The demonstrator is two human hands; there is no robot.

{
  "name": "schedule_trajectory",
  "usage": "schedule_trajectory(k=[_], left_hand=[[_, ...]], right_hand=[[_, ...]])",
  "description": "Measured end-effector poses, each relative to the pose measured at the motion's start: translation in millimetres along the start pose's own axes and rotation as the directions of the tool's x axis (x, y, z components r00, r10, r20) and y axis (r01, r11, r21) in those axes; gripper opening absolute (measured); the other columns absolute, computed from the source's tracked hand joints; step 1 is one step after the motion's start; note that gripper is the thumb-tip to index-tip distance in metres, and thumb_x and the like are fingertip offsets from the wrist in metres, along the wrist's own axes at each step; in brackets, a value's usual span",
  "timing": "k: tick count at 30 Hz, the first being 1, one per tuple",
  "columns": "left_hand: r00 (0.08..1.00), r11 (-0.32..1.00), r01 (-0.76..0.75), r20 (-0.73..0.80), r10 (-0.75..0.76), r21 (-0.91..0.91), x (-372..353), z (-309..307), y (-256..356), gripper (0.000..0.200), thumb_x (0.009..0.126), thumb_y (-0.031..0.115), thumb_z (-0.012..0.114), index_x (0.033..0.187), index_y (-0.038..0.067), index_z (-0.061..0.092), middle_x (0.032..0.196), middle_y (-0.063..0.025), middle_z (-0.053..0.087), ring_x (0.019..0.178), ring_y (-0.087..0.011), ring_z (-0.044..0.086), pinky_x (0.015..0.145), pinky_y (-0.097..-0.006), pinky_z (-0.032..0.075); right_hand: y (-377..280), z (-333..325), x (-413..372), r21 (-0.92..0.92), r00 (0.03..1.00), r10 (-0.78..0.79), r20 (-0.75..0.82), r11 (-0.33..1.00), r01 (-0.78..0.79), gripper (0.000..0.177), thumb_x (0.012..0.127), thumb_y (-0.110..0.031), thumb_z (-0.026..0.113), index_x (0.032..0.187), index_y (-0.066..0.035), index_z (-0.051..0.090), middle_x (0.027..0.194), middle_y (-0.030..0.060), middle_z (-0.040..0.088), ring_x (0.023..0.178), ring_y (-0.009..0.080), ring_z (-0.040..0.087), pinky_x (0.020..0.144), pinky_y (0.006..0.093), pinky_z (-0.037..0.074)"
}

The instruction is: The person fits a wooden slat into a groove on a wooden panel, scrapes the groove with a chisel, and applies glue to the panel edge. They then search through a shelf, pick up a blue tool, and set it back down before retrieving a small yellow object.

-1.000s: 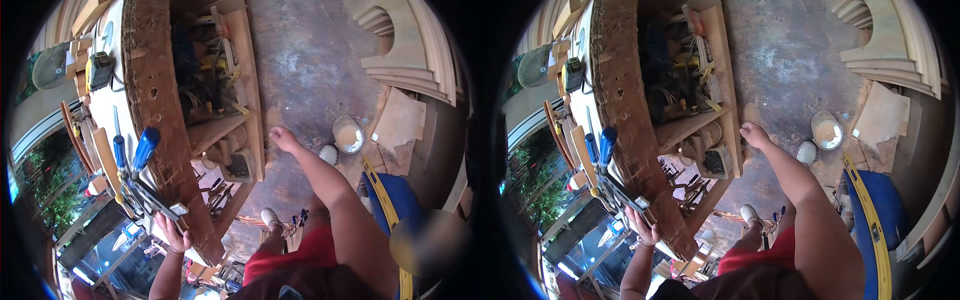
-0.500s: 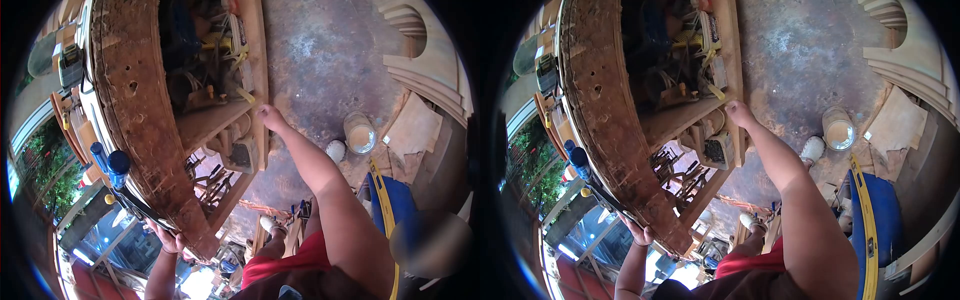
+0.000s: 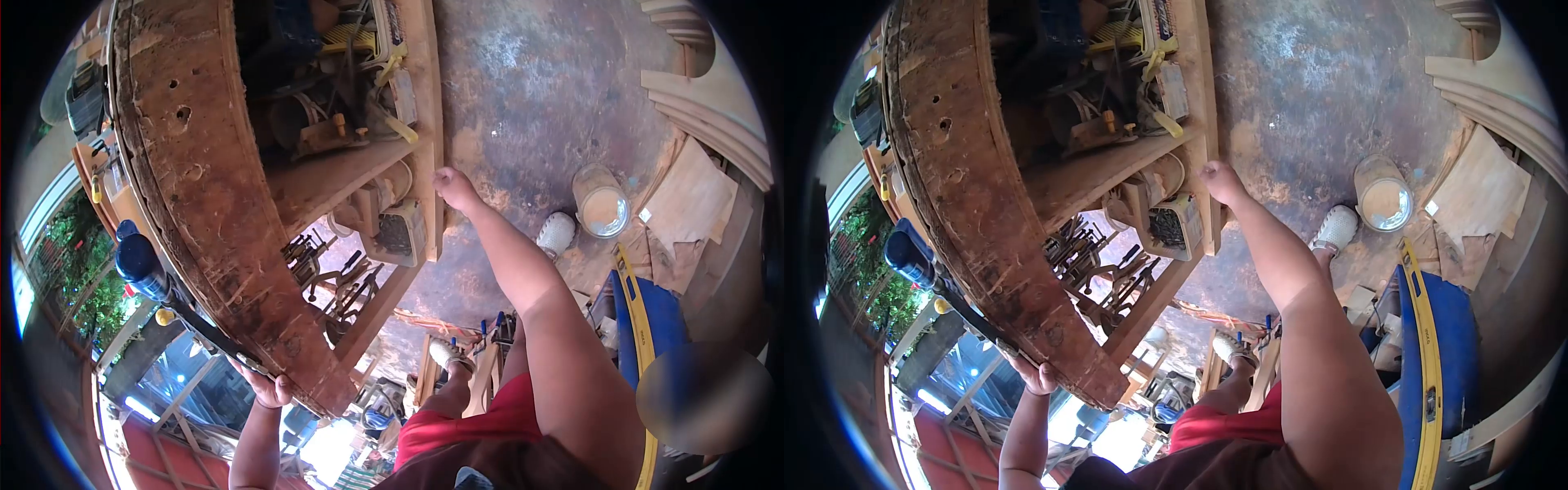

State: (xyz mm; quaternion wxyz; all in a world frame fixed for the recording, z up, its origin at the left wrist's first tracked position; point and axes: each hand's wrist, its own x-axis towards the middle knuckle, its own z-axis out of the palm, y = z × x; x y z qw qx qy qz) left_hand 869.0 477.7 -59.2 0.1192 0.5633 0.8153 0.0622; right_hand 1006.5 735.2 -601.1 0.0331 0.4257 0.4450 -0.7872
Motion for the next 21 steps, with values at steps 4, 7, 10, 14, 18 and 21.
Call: schedule_trajectory(k=[4, 7, 10, 14, 18, 21], left_hand=[[1.000, 0.999, 0.011, 0.001, -0.011, -0.032, 9.9, -0.3, 7.6, 0.089, 0.098, 0.041, 0.055, 0.162, -0.003, 0.012, 0.166, -0.0251, 0.017, 0.154, -0.0409, 0.018, 0.125, -0.0495, 0.003], [0.999, 0.990, 0.046, -0.003, -0.047, -0.135, 1.0, 1.2, 1.3, 0.091, 0.098, 0.042, 0.055, 0.162, -0.003, 0.010, 0.167, -0.0248, 0.015, 0.154, -0.0400, 0.017, 0.125, -0.0493, 0.005], [0.998, 0.985, 0.068, 0.002, -0.069, -0.157, 1.2, 1.6, 1.5, 0.092, 0.098, 0.041, 0.056, 0.162, -0.003, 0.008, 0.167, -0.0247, 0.012, 0.155, -0.0390, 0.016, 0.125, -0.0488, 0.007], [0.997, 0.984, 0.072, 0.013, -0.071, -0.162, 4.9, 0.8, 0.3, 0.091, 0.098, 0.041, 0.055, 0.162, -0.003, 0.009, 0.168, -0.0255, 0.009, 0.155, -0.0405, 0.014, 0.125, -0.0500, 0.007], [0.997, 0.997, -0.074, 0.011, 0.074, -0.019, 11.7, -1.7, 0.3, 0.089, 0.098, 0.043, 0.055, 0.162, -0.003, 0.013, 0.168, -0.0276, 0.008, 0.156, -0.0440, 0.010, 0.125, -0.0525, 0.005], [1.000, 0.999, -0.026, 0.001, 0.026, 0.019, 21.6, -1.8, 11.9, 0.086, 0.099, 0.043, 0.054, 0.162, -0.001, 0.016, 0.167, -0.0290, 0.011, 0.156, -0.0458, 0.008, 0.125, -0.0542, 0.005]], right_hand=[[-4.4, -7.2, -15.2, 0.077, 0.996, 0.077, 0.041, 0.994, -0.080, 0.037, 0.096, -0.029, 0.068, 0.119, 0.000, 0.068, 0.108, 0.0148, 0.076, 0.100, 0.0232, 0.072, 0.090, 0.0355, 0.054], [4.4, -6.1, -15.1, 0.094, 0.994, 0.100, 0.049, 0.990, -0.104, 0.034, 0.095, -0.026, 0.069, 0.119, -0.001, 0.068, 0.106, 0.0131, 0.076, 0.097, 0.0218, 0.072, 0.089, 0.0341, 0.054], [13.0, -3.5, -11.9, 0.119, 0.998, 0.067, 0.015, 0.991, -0.068, 0.033, 0.095, -0.025, 0.069, 0.117, -0.002, 0.068, 0.103, 0.0120, 0.077, 0.095, 0.0209, 0.072, 0.087, 0.0333, 0.054], [19.5, -9.5, -7.3, 0.091, 0.997, 0.079, 0.003, 0.993, -0.079, 0.032, 0.095, -0.028, 0.069, 0.115, -0.003, 0.069, 0.104, 0.0129, 0.076, 0.096, 0.0219, 0.072, 0.089, 0.0349, 0.054], [17.5, -23.9, -16.5, 0.087, 0.998, 0.044, -0.050, 0.995, -0.040, 0.034, 0.096, -0.030, 0.069, 0.116, -0.003, 0.069, 0.105, 0.0145, 0.076, 0.099, 0.0237, 0.072, 0.090, 0.0363, 0.054], [14.1, -44.0, -37.7, -0.093, 0.996, 0.035, -0.077, 0.995, -0.042, 0.030, 0.098, -0.026, 0.068, 0.116, -0.001, 0.066, 0.094, 0.0091, 0.071, 0.083, 0.0155, 0.066, 0.076, 0.0316, 0.054]])
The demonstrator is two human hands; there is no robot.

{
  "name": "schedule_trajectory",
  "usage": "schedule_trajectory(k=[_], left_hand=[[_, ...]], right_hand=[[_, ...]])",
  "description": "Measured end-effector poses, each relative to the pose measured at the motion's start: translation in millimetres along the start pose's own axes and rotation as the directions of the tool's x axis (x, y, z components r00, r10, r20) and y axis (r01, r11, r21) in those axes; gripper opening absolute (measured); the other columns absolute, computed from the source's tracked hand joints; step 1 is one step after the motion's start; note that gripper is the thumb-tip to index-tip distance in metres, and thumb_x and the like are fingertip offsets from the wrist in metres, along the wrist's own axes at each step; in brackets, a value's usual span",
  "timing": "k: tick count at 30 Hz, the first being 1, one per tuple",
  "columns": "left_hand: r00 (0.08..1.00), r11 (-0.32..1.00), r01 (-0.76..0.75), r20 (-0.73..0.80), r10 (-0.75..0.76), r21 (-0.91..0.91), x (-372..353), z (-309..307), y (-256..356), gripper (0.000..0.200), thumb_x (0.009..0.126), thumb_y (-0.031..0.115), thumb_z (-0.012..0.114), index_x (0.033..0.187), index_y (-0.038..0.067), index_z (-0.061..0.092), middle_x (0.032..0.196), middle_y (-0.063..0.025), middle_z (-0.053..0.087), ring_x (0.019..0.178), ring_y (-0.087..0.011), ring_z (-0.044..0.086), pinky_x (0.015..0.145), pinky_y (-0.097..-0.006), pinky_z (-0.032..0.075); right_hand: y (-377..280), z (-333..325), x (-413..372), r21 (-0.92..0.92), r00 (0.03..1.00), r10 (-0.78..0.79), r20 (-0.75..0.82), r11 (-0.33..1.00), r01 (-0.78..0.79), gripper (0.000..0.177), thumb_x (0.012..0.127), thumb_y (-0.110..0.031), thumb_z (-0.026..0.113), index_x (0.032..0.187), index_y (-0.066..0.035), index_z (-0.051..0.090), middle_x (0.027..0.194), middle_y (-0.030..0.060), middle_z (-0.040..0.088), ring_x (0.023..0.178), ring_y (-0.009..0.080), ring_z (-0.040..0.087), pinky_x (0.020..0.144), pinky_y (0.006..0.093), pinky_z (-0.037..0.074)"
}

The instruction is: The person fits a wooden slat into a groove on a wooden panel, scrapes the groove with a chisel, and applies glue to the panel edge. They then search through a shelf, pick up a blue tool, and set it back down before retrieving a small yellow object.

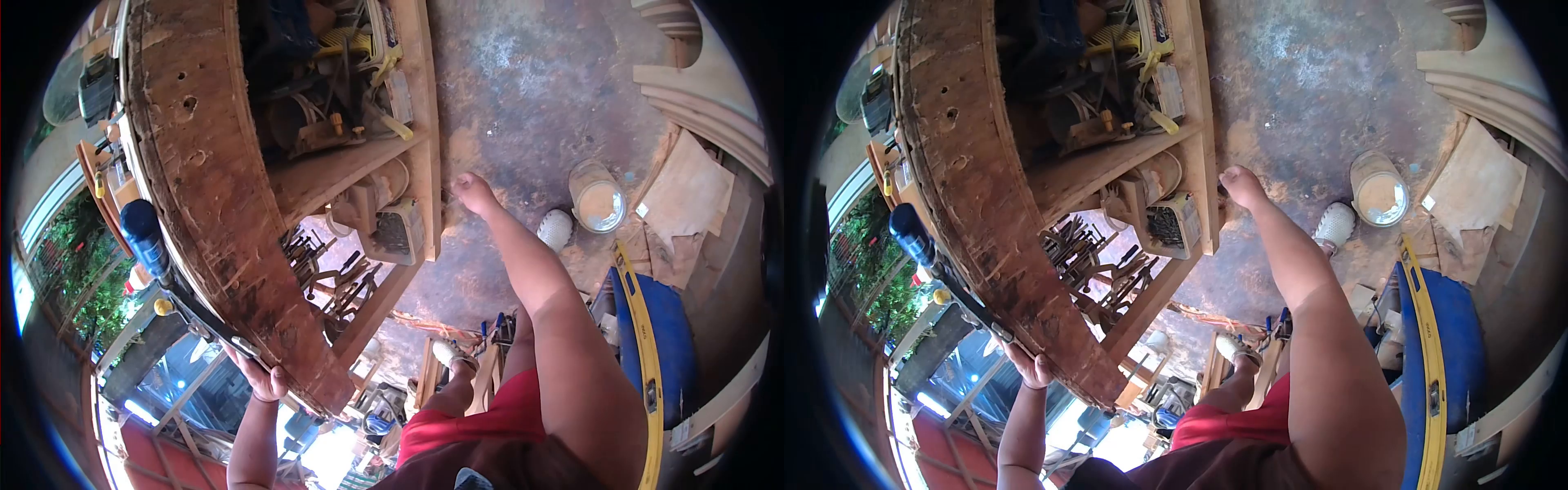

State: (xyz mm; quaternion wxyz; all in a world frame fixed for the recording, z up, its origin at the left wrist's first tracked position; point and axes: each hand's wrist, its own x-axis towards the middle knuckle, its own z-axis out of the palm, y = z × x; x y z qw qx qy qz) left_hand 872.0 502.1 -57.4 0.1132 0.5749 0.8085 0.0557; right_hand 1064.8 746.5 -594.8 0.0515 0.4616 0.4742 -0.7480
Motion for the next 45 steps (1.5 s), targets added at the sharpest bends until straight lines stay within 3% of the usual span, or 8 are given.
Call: schedule_trajectory(k=[9, 11, 19, 22, 26, 33, 38, 45], left_hand=[[0.997, 0.987, -0.040, -0.053, 0.049, 0.157, 18.7, 3.4, 8.8, 0.078, 0.100, 0.046, 0.054, 0.159, 0.000, 0.030, 0.162, -0.0348, 0.023, 0.151, -0.0525, 0.023, 0.122, -0.0598, 0.017], [0.996, 0.983, -0.053, -0.056, 0.064, 0.176, 24.0, 2.6, 15.1, 0.075, 0.099, 0.041, 0.055, 0.157, -0.001, 0.033, 0.162, -0.0356, 0.025, 0.151, -0.0531, 0.022, 0.122, -0.0629, 0.014], [0.989, 0.990, -0.080, -0.115, 0.093, 0.112, 33.9, 4.6, 21.1, 0.069, 0.093, 0.034, 0.058, 0.149, -0.003, 0.046, 0.160, -0.0325, 0.033, 0.151, -0.0476, 0.028, 0.123, -0.0633, 0.011], [0.987, 0.989, -0.078, -0.130, 0.095, 0.128, 35.0, 4.4, 23.6, 0.066, 0.094, 0.033, 0.057, 0.149, -0.002, 0.047, 0.160, -0.0307, 0.034, 0.151, -0.0455, 0.031, 0.123, -0.0612, 0.013], [0.978, 0.989, -0.101, -0.173, 0.119, 0.112, 34.1, 5.2, 24.2, 0.065, 0.093, 0.031, 0.059, 0.149, 0.000, 0.049, 0.161, -0.0281, 0.035, 0.151, -0.0438, 0.032, 0.123, -0.0596, 0.015], [0.949, 0.990, -0.140, -0.285, 0.133, -0.001, 28.9, 5.9, 27.4, 0.052, 0.083, 0.007, 0.071, 0.135, 0.008, 0.062, 0.154, -0.0223, 0.046, 0.143, -0.0420, 0.043, 0.119, -0.0553, 0.030], [0.870, 0.979, -0.204, -0.462, 0.171, -0.023, 26.9, -4.1, 42.6, 0.043, 0.084, 0.009, 0.070, 0.127, 0.007, 0.064, 0.150, -0.0234, 0.048, 0.140, -0.0453, 0.044, 0.117, -0.0548, 0.034], [0.834, 0.947, -0.311, -0.500, 0.233, -0.077, 204.4, -97.7, 97.2, 0.040, 0.091, 0.011, 0.067, 0.130, 0.003, 0.062, 0.146, -0.0244, 0.053, 0.141, -0.0414, 0.046, 0.118, -0.0489, 0.033]], right_hand=[[57.0, -100.0, -78.9, -0.323, 0.995, 0.061, -0.081, 0.943, -0.084, 0.040, 0.095, -0.032, 0.068, 0.121, -0.002, 0.068, 0.115, 0.0186, 0.073, 0.109, 0.0315, 0.070, 0.095, 0.0407, 0.054], [75.7, -118.1, -96.4, -0.556, 0.996, 0.061, -0.067, 0.826, -0.088, 0.041, 0.095, -0.036, 0.066, 0.123, -0.006, 0.068, 0.118, 0.0176, 0.073, 0.113, 0.0334, 0.069, 0.098, 0.0426, 0.052], [51.8, -152.3, -163.0, -0.719, 0.985, 0.106, -0.137, 0.674, -0.172, 0.044, 0.093, -0.041, 0.066, 0.124, -0.010, 0.069, 0.122, 0.0185, 0.071, 0.117, 0.0364, 0.066, 0.102, 0.0425, 0.050], [51.7, -154.1, -173.1, -0.637, 0.986, 0.020, -0.164, 0.761, -0.121, 0.049, 0.094, -0.038, 0.069, 0.125, -0.001, 0.066, 0.120, 0.0220, 0.071, 0.116, 0.0349, 0.067, 0.102, 0.0421, 0.051], [42.4, -153.0, -186.4, -0.585, 0.987, 0.103, -0.125, 0.796, -0.157, 0.053, 0.095, -0.042, 0.064, 0.136, -0.009, 0.060, 0.134, 0.0214, 0.064, 0.125, 0.0386, 0.061, 0.107, 0.0456, 0.047], [18.2, -129.0, -241.0, -0.515, 0.978, -0.161, -0.134, 0.855, 0.070, 0.033, 0.098, -0.032, 0.068, 0.113, -0.002, 0.067, 0.097, 0.0085, 0.071, 0.081, 0.0189, 0.067, 0.074, 0.0352, 0.054], [-26.3, -80.3, -288.0, -0.095, 0.997, 0.051, -0.054, 0.994, -0.056, 0.025, 0.099, -0.029, 0.065, 0.112, -0.008, 0.067, 0.093, 0.0011, 0.068, 0.073, 0.0109, 0.061, 0.063, 0.0293, 0.050], [-49.2, -75.6, -249.4, 0.053, 0.990, 0.127, 0.054, 0.990, -0.130, 0.026, 0.101, -0.027, 0.062, 0.120, -0.009, 0.063, 0.099, 0.0021, 0.068, 0.078, 0.0114, 0.063, 0.063, 0.0254, 0.051]])
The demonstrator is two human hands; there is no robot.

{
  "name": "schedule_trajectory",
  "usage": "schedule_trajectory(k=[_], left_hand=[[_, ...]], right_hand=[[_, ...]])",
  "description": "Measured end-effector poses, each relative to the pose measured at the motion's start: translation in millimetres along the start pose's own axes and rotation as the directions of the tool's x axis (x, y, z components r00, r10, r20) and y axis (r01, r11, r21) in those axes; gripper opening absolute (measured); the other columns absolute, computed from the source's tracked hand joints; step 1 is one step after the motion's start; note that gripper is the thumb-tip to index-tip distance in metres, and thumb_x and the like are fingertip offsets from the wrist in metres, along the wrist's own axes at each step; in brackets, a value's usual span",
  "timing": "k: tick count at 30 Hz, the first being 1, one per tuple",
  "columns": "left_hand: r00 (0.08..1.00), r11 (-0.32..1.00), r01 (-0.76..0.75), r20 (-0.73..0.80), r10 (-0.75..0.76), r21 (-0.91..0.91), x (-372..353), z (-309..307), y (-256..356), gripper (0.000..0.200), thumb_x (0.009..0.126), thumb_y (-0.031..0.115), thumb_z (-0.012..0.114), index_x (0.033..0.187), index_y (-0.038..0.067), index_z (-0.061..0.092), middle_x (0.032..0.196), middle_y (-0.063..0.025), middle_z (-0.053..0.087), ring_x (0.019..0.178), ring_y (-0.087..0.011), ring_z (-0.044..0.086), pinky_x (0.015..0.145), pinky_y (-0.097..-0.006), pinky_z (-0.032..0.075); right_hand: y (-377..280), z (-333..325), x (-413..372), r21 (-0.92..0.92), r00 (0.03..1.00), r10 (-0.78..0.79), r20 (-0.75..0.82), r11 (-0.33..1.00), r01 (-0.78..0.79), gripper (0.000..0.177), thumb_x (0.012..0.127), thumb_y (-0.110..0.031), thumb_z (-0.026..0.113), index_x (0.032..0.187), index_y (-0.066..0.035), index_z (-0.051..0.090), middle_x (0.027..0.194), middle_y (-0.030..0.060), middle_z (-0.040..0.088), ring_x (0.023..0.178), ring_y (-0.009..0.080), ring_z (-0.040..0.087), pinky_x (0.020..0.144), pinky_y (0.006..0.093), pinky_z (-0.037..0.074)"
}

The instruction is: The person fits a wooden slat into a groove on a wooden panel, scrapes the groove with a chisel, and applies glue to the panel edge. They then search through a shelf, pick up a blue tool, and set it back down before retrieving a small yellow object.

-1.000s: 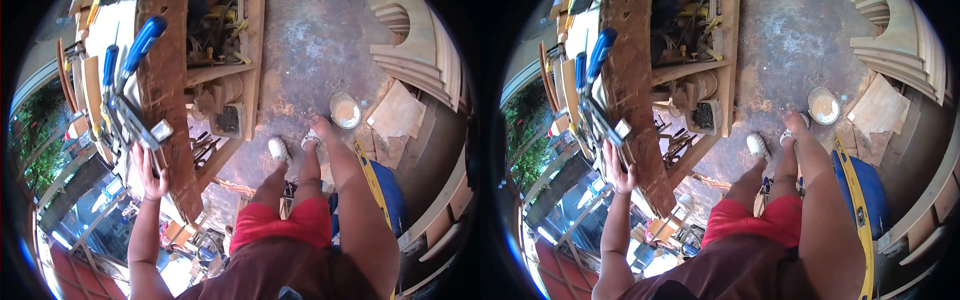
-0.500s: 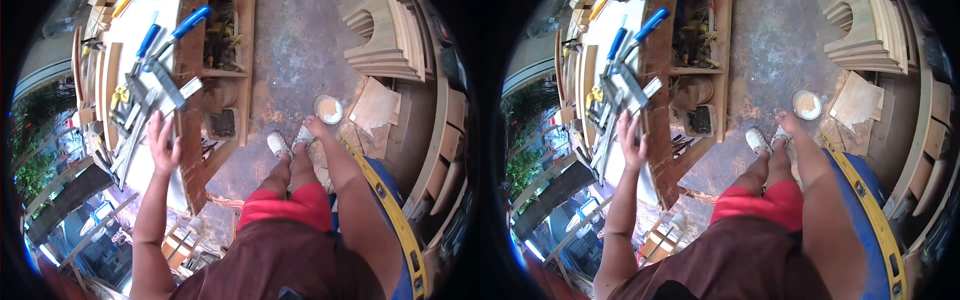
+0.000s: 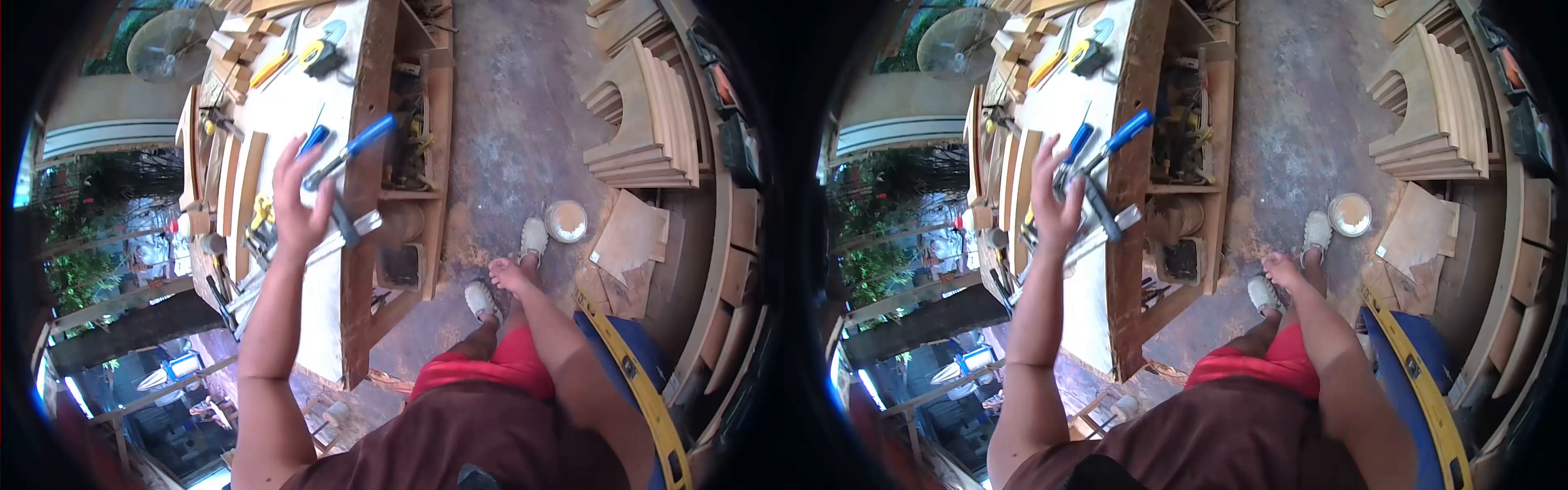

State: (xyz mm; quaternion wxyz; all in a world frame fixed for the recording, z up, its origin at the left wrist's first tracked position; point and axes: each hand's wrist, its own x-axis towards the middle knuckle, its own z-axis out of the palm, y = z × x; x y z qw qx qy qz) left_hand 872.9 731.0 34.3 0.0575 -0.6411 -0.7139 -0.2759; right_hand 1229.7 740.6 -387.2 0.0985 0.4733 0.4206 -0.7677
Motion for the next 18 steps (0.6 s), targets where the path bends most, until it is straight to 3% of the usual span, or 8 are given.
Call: schedule_trajectory(k=[2, 4, 7, 8, 10, 13, 16, 18], left_hand=[[0.998, 0.995, -0.021, 0.064, 0.015, 0.096, 69.1, 31.5, -30.0, 0.047, 0.090, 0.014, 0.071, 0.136, 0.005, 0.059, 0.148, -0.0222, 0.052, 0.142, -0.0386, 0.045, 0.118, -0.0462, 0.035], [0.991, 0.983, -0.055, 0.130, 0.032, 0.176, 120.6, 69.2, -66.3, 0.066, 0.085, 0.018, 0.079, 0.146, 0.014, 0.053, 0.156, -0.0199, 0.043, 0.144, -0.0407, 0.042, 0.117, -0.0469, 0.037], [0.953, 0.949, -0.078, 0.302, -0.019, 0.305, 160.1, 117.6, -108.6, 0.073, 0.086, 0.027, 0.077, 0.152, 0.020, 0.047, 0.161, -0.0199, 0.037, 0.151, -0.0395, 0.031, 0.122, -0.0528, 0.025], [0.929, 0.878, -0.168, 0.369, -0.011, 0.449, 165.1, 129.8, -118.5, 0.070, 0.086, 0.029, 0.075, 0.151, 0.023, 0.050, 0.163, -0.0158, 0.035, 0.152, -0.0379, 0.030, 0.123, -0.0582, 0.019], [0.895, 0.795, -0.263, 0.446, -0.011, 0.546, 175.1, 144.8, -128.4, 0.066, 0.085, 0.027, 0.074, 0.148, 0.025, 0.053, 0.163, -0.0107, 0.037, 0.152, -0.0365, 0.031, 0.123, -0.0605, 0.017], [0.935, 0.850, -0.206, 0.354, 0.025, 0.484, 173.1, 153.2, -133.4, 0.041, 0.083, 0.015, 0.066, 0.123, 0.023, 0.074, 0.151, -0.0091, 0.055, 0.149, -0.0353, 0.038, 0.123, -0.0597, 0.012], [0.948, 0.860, -0.076, 0.304, -0.094, 0.504, 169.5, 153.7, -141.2, 0.035, 0.086, 0.017, 0.062, 0.118, 0.020, 0.076, 0.153, -0.0113, 0.053, 0.150, -0.0355, 0.036, 0.124, -0.0571, 0.003], [0.935, 0.852, -0.072, 0.332, -0.123, 0.519, 172.6, 154.3, -140.9, 0.035, 0.088, 0.022, 0.060, 0.119, 0.018, 0.076, 0.154, -0.0131, 0.051, 0.151, -0.0362, 0.033, 0.124, -0.0560, -0.002]], right_hand=[[-5.8, -7.9, 13.8, 0.058, 0.999, 0.034, 0.017, 0.998, -0.035, 0.026, 0.102, -0.027, 0.061, 0.120, -0.009, 0.064, 0.101, 0.0035, 0.069, 0.079, 0.0124, 0.064, 0.064, 0.0259, 0.053], [-15.7, -22.9, 38.2, 0.073, 0.998, 0.055, 0.019, 0.996, -0.056, 0.028, 0.102, -0.028, 0.062, 0.121, -0.009, 0.063, 0.101, 0.0046, 0.069, 0.080, 0.0130, 0.065, 0.065, 0.0261, 0.053], [-38.5, -44.5, 71.4, 0.042, 0.998, 0.043, 0.052, 0.998, -0.045, 0.030, 0.101, -0.031, 0.064, 0.120, -0.007, 0.063, 0.096, 0.0034, 0.069, 0.075, 0.0120, 0.063, 0.063, 0.0263, 0.052], [-49.5, -52.5, 87.0, 0.054, 0.996, 0.062, 0.057, 0.996, -0.065, 0.030, 0.101, -0.031, 0.064, 0.120, -0.007, 0.063, 0.096, 0.0034, 0.069, 0.075, 0.0120, 0.063, 0.063, 0.0263, 0.052], [-75.6, -65.9, 119.9, 0.086, 0.999, -0.027, 0.027, 0.996, 0.025, 0.031, 0.099, -0.031, 0.068, 0.116, -0.005, 0.066, 0.095, 0.0046, 0.070, 0.073, 0.0140, 0.066, 0.062, 0.0302, 0.054], [-133.2, -84.3, 165.5, 0.019, 0.993, -0.101, 0.058, 0.995, 0.100, 0.039, 0.098, -0.036, 0.068, 0.119, -0.003, 0.066, 0.100, 0.0094, 0.073, 0.080, 0.0181, 0.070, 0.074, 0.0360, 0.056], [-199.0, -73.7, 220.4, -0.131, 0.963, -0.257, 0.080, 0.955, 0.265, 0.045, 0.096, -0.041, 0.068, 0.118, -0.002, 0.067, 0.102, 0.0136, 0.073, 0.088, 0.0241, 0.071, 0.083, 0.0386, 0.056], [-242.8, -44.8, 265.7, -0.089, 0.942, -0.298, 0.152, 0.945, 0.314, 0.048, 0.094, -0.043, 0.069, 0.119, -0.003, 0.067, 0.109, 0.0162, 0.074, 0.100, 0.0282, 0.071, 0.089, 0.0390, 0.055]])
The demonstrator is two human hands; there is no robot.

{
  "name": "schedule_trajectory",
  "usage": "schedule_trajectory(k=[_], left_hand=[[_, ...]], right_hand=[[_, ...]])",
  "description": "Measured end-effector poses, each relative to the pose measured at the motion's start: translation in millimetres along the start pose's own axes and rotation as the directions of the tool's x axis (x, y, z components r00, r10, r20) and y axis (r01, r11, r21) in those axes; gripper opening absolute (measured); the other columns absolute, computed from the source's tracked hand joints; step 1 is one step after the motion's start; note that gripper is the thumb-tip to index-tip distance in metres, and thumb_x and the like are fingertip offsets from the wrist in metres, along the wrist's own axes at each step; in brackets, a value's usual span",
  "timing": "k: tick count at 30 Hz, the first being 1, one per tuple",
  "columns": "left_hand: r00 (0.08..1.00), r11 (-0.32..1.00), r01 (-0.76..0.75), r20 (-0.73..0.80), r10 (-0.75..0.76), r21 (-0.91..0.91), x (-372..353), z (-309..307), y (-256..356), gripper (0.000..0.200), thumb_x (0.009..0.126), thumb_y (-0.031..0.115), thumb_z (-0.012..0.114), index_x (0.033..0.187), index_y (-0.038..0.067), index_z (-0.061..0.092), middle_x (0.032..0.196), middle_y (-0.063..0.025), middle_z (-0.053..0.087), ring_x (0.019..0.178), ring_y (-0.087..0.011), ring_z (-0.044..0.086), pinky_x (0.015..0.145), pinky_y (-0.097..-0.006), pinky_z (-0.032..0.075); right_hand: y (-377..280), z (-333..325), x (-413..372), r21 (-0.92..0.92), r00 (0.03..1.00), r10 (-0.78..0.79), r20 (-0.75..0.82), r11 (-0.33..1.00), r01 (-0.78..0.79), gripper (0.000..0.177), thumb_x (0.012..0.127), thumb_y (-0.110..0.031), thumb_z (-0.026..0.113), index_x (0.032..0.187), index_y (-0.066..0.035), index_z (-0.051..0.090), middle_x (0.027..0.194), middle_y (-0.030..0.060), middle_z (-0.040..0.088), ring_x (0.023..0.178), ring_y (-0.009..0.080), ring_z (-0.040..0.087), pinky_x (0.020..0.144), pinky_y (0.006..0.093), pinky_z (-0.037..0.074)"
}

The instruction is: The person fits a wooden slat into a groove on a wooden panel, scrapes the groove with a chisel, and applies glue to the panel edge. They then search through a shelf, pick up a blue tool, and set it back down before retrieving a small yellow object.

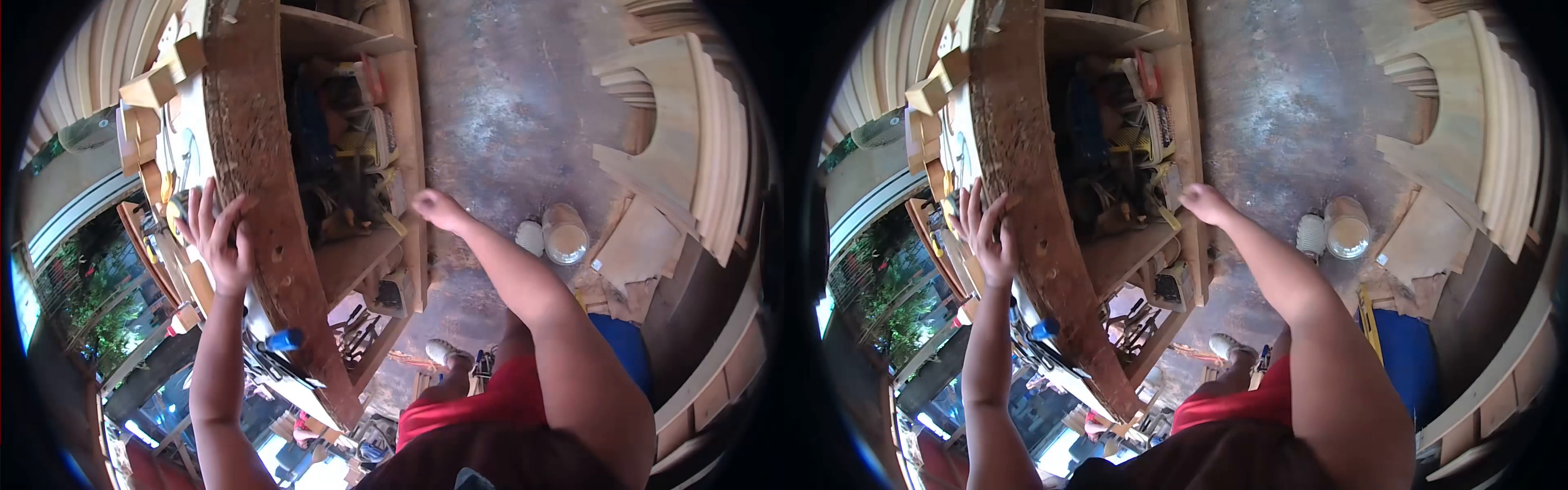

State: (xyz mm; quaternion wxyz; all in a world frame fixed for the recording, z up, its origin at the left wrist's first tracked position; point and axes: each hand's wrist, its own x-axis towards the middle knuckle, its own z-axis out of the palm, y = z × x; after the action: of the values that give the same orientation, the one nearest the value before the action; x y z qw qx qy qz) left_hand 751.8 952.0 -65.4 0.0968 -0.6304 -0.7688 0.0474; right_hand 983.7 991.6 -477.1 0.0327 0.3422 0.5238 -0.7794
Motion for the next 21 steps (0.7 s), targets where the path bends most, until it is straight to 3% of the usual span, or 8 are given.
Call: schedule_trajectory(k=[2, 4, 6, 9, 12, 16, 19, 21], left_hand=[[0.999, 1.000, 0.025, 0.041, -0.025, -0.002, 1.2, -1.6, 0.4, 0.034, 0.089, 0.027, 0.059, 0.116, 0.017, 0.077, 0.155, -0.0151, 0.050, 0.152, -0.0373, 0.030, 0.124, -0.0546, -0.003], [0.996, 0.999, 0.033, 0.080, -0.035, 0.031, 1.0, -4.9, -0.9, 0.033, 0.090, 0.029, 0.057, 0.112, 0.017, 0.078, 0.156, -0.0165, 0.049, 0.153, -0.0380, 0.030, 0.125, -0.0539, -0.004], [0.994, 0.999, 0.015, 0.104, -0.019, 0.045, 1.8, -6.2, -1.2, 0.032, 0.093, 0.030, 0.055, 0.111, 0.015, 0.077, 0.157, -0.0180, 0.047, 0.153, -0.0386, 0.028, 0.124, -0.0559, -0.002], [0.993, 0.998, 0.007, 0.120, -0.015, 0.062, -1.8, -5.6, -5.0, 0.034, 0.095, 0.033, 0.051, 0.104, 0.014, 0.077, 0.156, -0.0224, 0.046, 0.153, -0.0409, 0.027, 0.125, -0.0548, -0.002], [0.993, 0.999, -0.002, 0.115, -0.004, 0.051, -4.4, -5.0, -7.4, 0.033, 0.095, 0.035, 0.051, 0.098, 0.014, 0.076, 0.156, -0.0254, 0.045, 0.153, -0.0422, 0.027, 0.125, -0.0546, -0.004], [0.993, 1.000, 0.011, 0.121, -0.013, 0.019, -8.9, -5.0, -10.6, 0.030, 0.093, 0.033, 0.052, 0.098, 0.015, 0.076, 0.155, -0.0266, 0.045, 0.153, -0.0417, 0.025, 0.124, -0.0543, -0.006], [0.993, 1.000, 0.025, 0.119, -0.027, 0.017, -9.5, -6.1, -11.9, 0.030, 0.093, 0.033, 0.053, 0.099, 0.017, 0.077, 0.155, -0.0266, 0.046, 0.154, -0.0410, 0.025, 0.124, -0.0543, -0.006], [0.991, 1.000, 0.021, 0.131, -0.022, 0.015, -10.0, -5.4, -12.8, 0.030, 0.093, 0.033, 0.053, 0.099, 0.017, 0.077, 0.155, -0.0267, 0.046, 0.154, -0.0410, 0.025, 0.124, -0.0546, -0.006]], right_hand=[[-72.6, 15.4, 41.0, 0.028, 0.996, -0.009, 0.084, 1.000, 0.006, 0.048, 0.093, -0.043, 0.070, 0.121, -0.004, 0.067, 0.112, 0.0177, 0.073, 0.111, 0.0307, 0.069, 0.094, 0.0400, 0.054], [-115.0, 53.1, 89.6, 0.143, 0.992, -0.128, -0.019, 0.981, 0.129, 0.057, 0.089, -0.046, 0.074, 0.126, -0.004, 0.064, 0.115, 0.0185, 0.072, 0.116, 0.0323, 0.067, 0.099, 0.0415, 0.053], [-158.4, 71.2, 128.5, 0.045, 0.967, -0.251, -0.043, 0.967, 0.252, 0.079, 0.083, -0.051, 0.078, 0.143, -0.007, 0.052, 0.136, 0.0220, 0.061, 0.125, 0.0349, 0.062, 0.103, 0.0435, 0.051], [-191.2, 101.7, 173.4, -0.037, 0.986, -0.089, -0.142, 0.996, 0.085, 0.112, 0.075, -0.058, 0.083, 0.157, -0.002, 0.030, 0.149, 0.0289, 0.048, 0.132, 0.0429, 0.055, 0.112, 0.0457, 0.045], [-188.8, 134.0, 211.5, -0.014, 0.976, -0.075, -0.203, 0.997, 0.073, 0.131, 0.068, -0.056, 0.086, 0.162, -0.001, 0.012, 0.153, 0.0315, 0.040, 0.134, 0.0445, 0.053, 0.114, 0.0452, 0.044], [-193.9, 130.8, 217.5, -0.002, 0.994, 0.084, -0.071, 0.996, -0.084, 0.131, 0.067, -0.051, 0.087, 0.161, 0.001, 0.012, 0.152, 0.0327, 0.041, 0.136, 0.0447, 0.050, 0.114, 0.0458, 0.044], [-187.8, 129.3, 216.1, 0.053, 0.997, 0.056, 0.051, 0.997, -0.058, 0.137, 0.069, -0.056, 0.084, 0.164, -0.010, -0.002, 0.160, 0.0355, 0.023, 0.140, 0.0507, 0.042, 0.112, 0.0535, 0.043], [-178.3, 133.7, 200.0, 0.133, 0.993, -0.059, -0.100, 0.988, 0.072, 0.124, 0.069, -0.040, 0.084, 0.160, 0.003, 0.012, 0.151, 0.0330, 0.042, 0.139, 0.0454, 0.046, 0.114, 0.0452, 0.042]])
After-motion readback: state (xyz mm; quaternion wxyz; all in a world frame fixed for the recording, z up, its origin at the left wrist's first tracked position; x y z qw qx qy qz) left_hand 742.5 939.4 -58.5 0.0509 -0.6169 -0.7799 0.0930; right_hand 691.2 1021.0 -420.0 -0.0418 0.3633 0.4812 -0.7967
